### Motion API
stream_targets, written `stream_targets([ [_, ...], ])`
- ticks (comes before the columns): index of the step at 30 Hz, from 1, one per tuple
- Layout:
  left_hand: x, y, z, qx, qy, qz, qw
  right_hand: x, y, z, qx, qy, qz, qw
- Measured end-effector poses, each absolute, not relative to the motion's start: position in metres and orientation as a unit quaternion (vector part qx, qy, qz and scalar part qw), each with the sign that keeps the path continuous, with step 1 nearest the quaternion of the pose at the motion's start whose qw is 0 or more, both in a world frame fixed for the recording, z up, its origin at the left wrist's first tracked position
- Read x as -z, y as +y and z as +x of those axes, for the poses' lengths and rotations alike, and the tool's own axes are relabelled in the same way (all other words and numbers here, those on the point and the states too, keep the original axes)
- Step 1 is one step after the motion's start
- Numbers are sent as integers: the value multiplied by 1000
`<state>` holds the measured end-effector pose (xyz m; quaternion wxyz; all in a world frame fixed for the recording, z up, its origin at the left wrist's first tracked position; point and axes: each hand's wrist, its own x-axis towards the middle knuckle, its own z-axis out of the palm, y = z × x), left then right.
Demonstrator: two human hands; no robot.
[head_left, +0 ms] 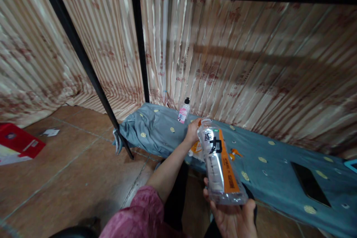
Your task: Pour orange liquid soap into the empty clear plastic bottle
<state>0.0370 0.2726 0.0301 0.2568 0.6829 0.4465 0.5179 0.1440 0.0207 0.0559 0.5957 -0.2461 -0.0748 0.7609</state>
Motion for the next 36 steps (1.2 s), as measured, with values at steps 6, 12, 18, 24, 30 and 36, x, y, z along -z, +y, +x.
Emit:
stream_targets([
  [6,-30,273,37,-514,453,679,264,-58,20,144,-766,-69,-250,589],
  [12,-34,270,37,-505,460,682,260,-60,21,144,-767,-69,-246,588],
  [18,-32,272,37,-507,461,682,255,-59,20,142,-757,-71,-249,600],
  [24,-29,274,37,-519,446,683,257,-61,20,142,-760,-63,-254,594],
  [30,-29,273,37,-514,451,680,263,-60,20,142,-756,-72,-256,599],
  [36,-30,273,37,-509,460,680,260,-59,20,142,-756,-80,-255,598],
])
